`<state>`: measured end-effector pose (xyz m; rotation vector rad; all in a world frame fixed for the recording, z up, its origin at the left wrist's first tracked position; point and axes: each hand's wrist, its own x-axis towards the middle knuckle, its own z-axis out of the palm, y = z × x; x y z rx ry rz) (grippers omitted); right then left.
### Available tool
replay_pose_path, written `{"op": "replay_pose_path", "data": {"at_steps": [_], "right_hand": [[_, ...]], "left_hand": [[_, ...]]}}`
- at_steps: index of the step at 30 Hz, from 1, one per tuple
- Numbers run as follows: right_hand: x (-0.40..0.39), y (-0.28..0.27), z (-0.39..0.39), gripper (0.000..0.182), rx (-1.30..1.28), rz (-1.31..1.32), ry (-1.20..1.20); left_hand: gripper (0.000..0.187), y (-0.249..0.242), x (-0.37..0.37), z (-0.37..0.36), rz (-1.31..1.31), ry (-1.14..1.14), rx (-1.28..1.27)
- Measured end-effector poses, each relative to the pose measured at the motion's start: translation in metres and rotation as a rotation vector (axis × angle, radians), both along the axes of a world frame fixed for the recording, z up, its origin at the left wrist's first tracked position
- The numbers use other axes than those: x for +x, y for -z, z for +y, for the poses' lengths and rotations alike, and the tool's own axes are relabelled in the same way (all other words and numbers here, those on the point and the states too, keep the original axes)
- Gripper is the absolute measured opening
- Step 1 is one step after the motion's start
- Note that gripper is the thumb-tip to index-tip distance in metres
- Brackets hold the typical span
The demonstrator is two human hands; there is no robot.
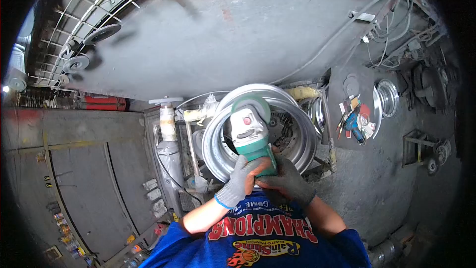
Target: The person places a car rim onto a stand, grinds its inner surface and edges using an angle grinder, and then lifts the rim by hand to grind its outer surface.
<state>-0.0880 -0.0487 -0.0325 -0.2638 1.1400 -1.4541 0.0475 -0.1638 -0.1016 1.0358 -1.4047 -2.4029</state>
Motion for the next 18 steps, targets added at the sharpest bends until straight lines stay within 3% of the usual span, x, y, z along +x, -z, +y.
{"op": "replay_pose_path", "data": {"at_steps": [1,3,4,6,7,9,10,12,13,14,16,18], "right_hand": [[0.001,0.003,-0.001,0.059,-0.005,0.02,-0.035],[0.008,0.01,0.001,0.06,0.013,-0.026,0.076],[0.009,0.015,0.008,0.06,0.017,-0.024,0.076],[0.007,0.024,0.028,0.053,-0.011,-0.212,0.086],[0.012,0.015,0.025,0.053,-0.012,-0.21,0.078],[0.018,-0.011,0.018,0.044,-0.14,-0.274,0.344],[0.015,-0.015,0.017,0.044,-0.142,-0.268,0.337],[0.003,-0.02,0.014,0.041,0.044,-0.013,0.077],[-0.004,-0.03,0.006,0.041,0.041,-0.014,0.068],[-0.011,-0.044,-0.007,0.048,0.163,-0.004,-0.189],[-0.007,-0.045,-0.025,0.056,0.276,0.007,-0.449],[0.006,-0.025,-0.045,0.073,0.034,0.58,-0.588]], "left_hand": [[0.03,-0.003,-0.003,0.002,0.001,-0.002,0.001],[0.035,-0.02,-0.019,0.005,0.14,-0.106,0.402],[0.035,-0.03,-0.031,0.003,0.141,-0.106,0.405],[0.037,-0.048,-0.051,-0.003,0.156,0.195,0.322],[0.037,-0.054,-0.056,-0.003,0.16,0.188,0.32],[0.03,-0.061,-0.065,-0.002,0.101,0.229,0.438],[0.037,-0.06,-0.065,-0.004,0.227,0.253,0.363],[0.038,-0.065,-0.045,-0.005,0.157,0.204,0.285],[0.04,-0.067,-0.03,-0.006,0.081,0.159,0.205],[0.04,-0.069,-0.016,-0.009,0.079,0.15,0.2],[0.048,-0.069,0.01,-0.008,0.207,0.007,-0.055],[0.053,-0.05,0.027,0.004,0.317,-0.126,0.066]]}}
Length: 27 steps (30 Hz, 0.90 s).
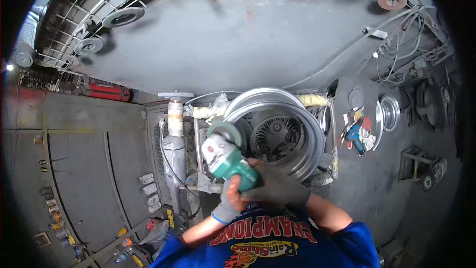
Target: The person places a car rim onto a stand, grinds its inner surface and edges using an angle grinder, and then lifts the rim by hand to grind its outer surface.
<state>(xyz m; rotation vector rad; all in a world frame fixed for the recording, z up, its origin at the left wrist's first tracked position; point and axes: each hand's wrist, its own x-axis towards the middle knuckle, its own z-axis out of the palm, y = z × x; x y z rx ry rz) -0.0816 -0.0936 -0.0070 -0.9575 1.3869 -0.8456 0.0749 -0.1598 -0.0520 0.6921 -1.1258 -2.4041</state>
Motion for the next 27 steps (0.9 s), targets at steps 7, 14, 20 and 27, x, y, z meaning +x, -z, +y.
{"op": "replay_pose_path", "data": {"at_steps": [7,14,20,27], "right_hand": [[-0.006,0.003,0.004,0.075,0.08,-0.085,0.088],[-0.014,0.002,0.064,0.051,0.059,-0.737,0.661],[-0.015,-0.033,0.07,0.048,0.002,-0.68,0.844],[-0.004,-0.068,-0.011,0.068,0.186,-0.4,0.36]], "left_hand": [[0.06,0.024,-0.004,-0.003,0.105,-0.04,0.404],[0.023,-0.031,-0.101,-0.006,-0.106,0.319,0.27],[0.039,-0.042,-0.101,-0.015,0.159,0.581,0.306],[0.077,-0.04,-0.024,-0.024,0.297,0.127,0.49]]}}
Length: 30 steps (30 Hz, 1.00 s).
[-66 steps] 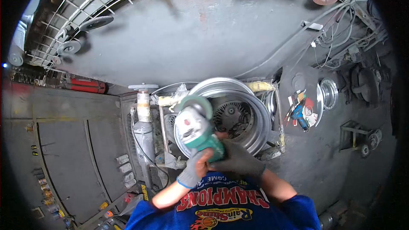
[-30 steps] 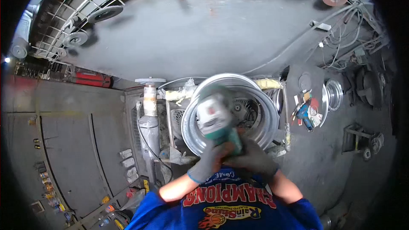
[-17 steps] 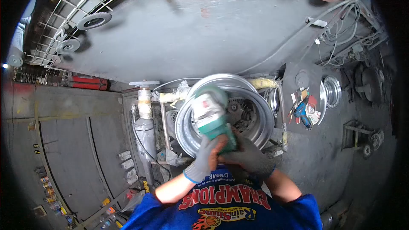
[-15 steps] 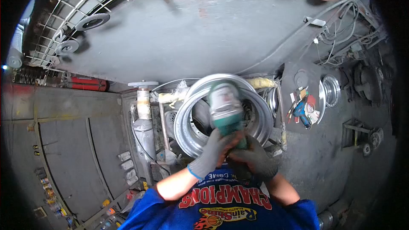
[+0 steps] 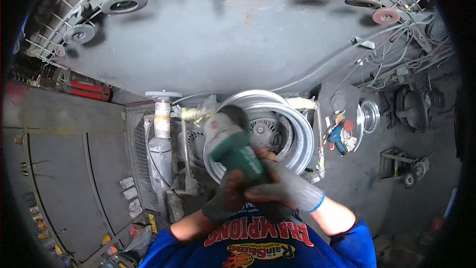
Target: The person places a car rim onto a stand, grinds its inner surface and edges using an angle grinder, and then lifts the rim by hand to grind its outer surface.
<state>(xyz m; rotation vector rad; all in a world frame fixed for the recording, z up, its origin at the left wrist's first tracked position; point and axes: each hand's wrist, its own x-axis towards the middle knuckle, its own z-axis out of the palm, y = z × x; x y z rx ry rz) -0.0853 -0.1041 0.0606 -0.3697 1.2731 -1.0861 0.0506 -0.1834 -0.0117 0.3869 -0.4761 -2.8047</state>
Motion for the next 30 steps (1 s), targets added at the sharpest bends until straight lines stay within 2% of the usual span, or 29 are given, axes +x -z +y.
{"op": "replay_pose_path", "data": {"at_steps": [2,4,7,9,10,12,13,15,18,21,23,24,26,27,28,30], "right_hand": [[0.012,0.013,-0.017,0.067,0.041,0.172,-0.277],[0.027,0.038,-0.011,0.069,-0.111,0.255,-0.258],[0.029,0.036,-0.012,0.058,0.017,0.111,-0.214],[0.021,0.013,-0.009,0.059,0.008,0.068,-0.022],[0.018,0.01,-0.004,0.059,0.012,0.067,-0.023],[0.015,0.004,0.014,0.057,0.12,-0.138,0.357],[0.013,0.0,0.021,0.057,0.173,-0.238,0.547],[0.008,0.001,0.035,0.067,0.057,-0.302,0.556],[0.006,0.014,0.05,0.071,-0.084,-0.403,0.7],[0.005,0.009,0.057,0.069,-0.077,-0.522,0.755],[0.002,-0.008,0.049,0.058,-0.052,-0.405,0.57],[0.004,-0.022,0.039,0.063,-0.028,-0.414,0.534],[0.003,-0.035,0.022,0.06,0.031,-0.257,0.323],[0.005,-0.046,0.006,0.052,0.033,-0.074,0.194],[0.01,-0.028,0.006,0.047,-0.037,-0.335,0.212],[0.019,0.007,0.002,0.043,-0.115,-0.784,0.287]], "left_hand": [[0.078,-0.018,0.019,-0.007,-0.058,-0.035,0.045],[0.079,-0.018,0.026,-0.011,-0.109,-0.068,0.086],[0.078,-0.012,0.022,-0.015,-0.105,-0.104,0.029],[0.073,-0.019,0.013,-0.026,-0.12,0.053,-0.061],[0.073,-0.016,0.004,-0.027,-0.121,0.052,-0.058],[0.056,-0.01,-0.021,-0.024,-0.124,0.135,-0.14],[0.045,-0.02,-0.035,-0.032,-0.101,0.265,-0.079],[0.031,-0.002,-0.064,-0.023,-0.165,0.356,-0.395],[0.025,-0.047,-0.085,-0.029,-0.178,0.578,-0.1],[0.027,-0.068,-0.082,-0.032,-0.3,0.605,-0.119],[0.032,-0.052,-0.066,-0.032,-0.055,0.483,-0.025],[0.043,-0.031,-0.057,-0.019,-0.101,0.344,-0.102],[0.058,-0.028,-0.033,-0.023,0.061,0.151,-0.143],[0.069,-0.018,-0.018,-0.03,0.083,0.132,-0.307],[0.076,-0.02,-0.008,-0.025,0.012,0.048,-0.188],[0.074,-0.028,0.012,-0.032,0.057,0.04,0.164]]}}
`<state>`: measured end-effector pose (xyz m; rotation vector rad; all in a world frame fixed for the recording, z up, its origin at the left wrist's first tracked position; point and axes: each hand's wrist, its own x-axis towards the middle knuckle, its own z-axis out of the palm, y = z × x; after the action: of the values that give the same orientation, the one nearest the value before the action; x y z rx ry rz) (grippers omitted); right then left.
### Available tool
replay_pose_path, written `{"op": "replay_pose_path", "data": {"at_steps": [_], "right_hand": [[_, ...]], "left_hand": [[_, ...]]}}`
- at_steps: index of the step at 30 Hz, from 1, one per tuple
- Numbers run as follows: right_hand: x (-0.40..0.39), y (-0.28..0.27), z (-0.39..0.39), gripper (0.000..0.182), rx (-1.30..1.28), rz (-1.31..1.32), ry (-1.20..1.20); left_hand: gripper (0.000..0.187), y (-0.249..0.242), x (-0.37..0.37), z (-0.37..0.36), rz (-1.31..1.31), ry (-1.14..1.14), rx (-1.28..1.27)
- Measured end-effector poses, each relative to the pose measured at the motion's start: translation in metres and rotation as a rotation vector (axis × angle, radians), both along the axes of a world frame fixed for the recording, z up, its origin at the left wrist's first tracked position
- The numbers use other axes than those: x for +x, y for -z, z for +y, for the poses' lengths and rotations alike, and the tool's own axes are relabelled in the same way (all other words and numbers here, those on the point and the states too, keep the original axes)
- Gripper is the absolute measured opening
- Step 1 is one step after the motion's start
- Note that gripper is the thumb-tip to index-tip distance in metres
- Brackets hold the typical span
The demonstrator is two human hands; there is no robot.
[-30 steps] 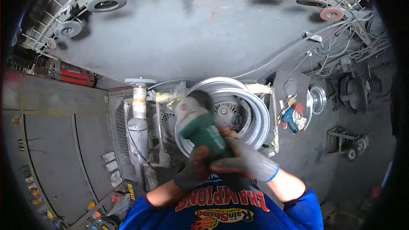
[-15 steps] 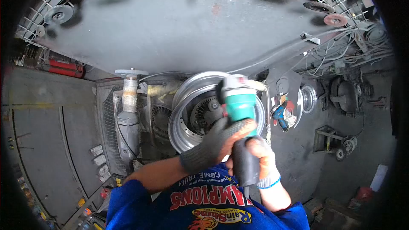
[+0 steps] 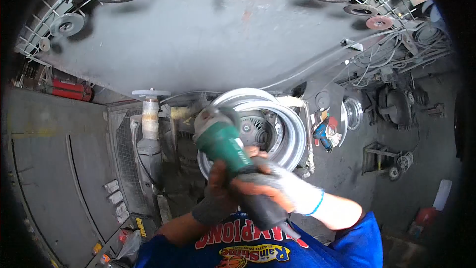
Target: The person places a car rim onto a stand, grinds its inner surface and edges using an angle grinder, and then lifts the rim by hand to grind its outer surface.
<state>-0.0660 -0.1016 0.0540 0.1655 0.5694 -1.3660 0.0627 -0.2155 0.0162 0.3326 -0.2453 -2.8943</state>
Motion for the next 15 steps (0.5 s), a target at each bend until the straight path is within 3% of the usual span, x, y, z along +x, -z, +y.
{"op": "replay_pose_path", "data": {"at_steps": [1,5,7,8,10,12,13,15], "right_hand": [[0.005,0.018,-0.002,0.043,-0.032,-0.19,0.064],[0.014,0.071,0.011,0.037,0.1,0.157,-0.052],[0.009,0.058,0.008,0.037,0.13,0.238,-0.085],[-0.002,0.022,0.001,0.038,0.131,0.509,-0.124],[-0.014,-0.028,-0.009,0.044,0.128,0.778,-0.163],[-0.019,-0.053,-0.013,0.055,0.455,0.392,-0.009],[-0.02,-0.048,-0.007,0.068,0.516,0.341,0.079],[-0.023,-0.036,0.011,0.066,0.393,0.258,0.271]], "left_hand": [[0.074,0.003,0.006,0.0,0.006,0.006,-0.003],[0.075,0.002,0.01,-0.005,-0.044,-0.083,0.017],[0.072,-0.002,0.001,-0.01,-0.079,-0.058,-0.002],[0.065,-0.001,-0.008,-0.01,-0.04,0.012,0.063],[0.059,0.004,-0.029,-0.009,-0.005,0.081,0.127],[0.051,0.014,-0.056,-0.005,-0.181,0.218,-0.042],[0.05,0.01,-0.07,-0.003,-0.218,0.292,-0.106],[0.05,-0.014,-0.091,-0.005,-0.249,0.46,-0.16]]}}
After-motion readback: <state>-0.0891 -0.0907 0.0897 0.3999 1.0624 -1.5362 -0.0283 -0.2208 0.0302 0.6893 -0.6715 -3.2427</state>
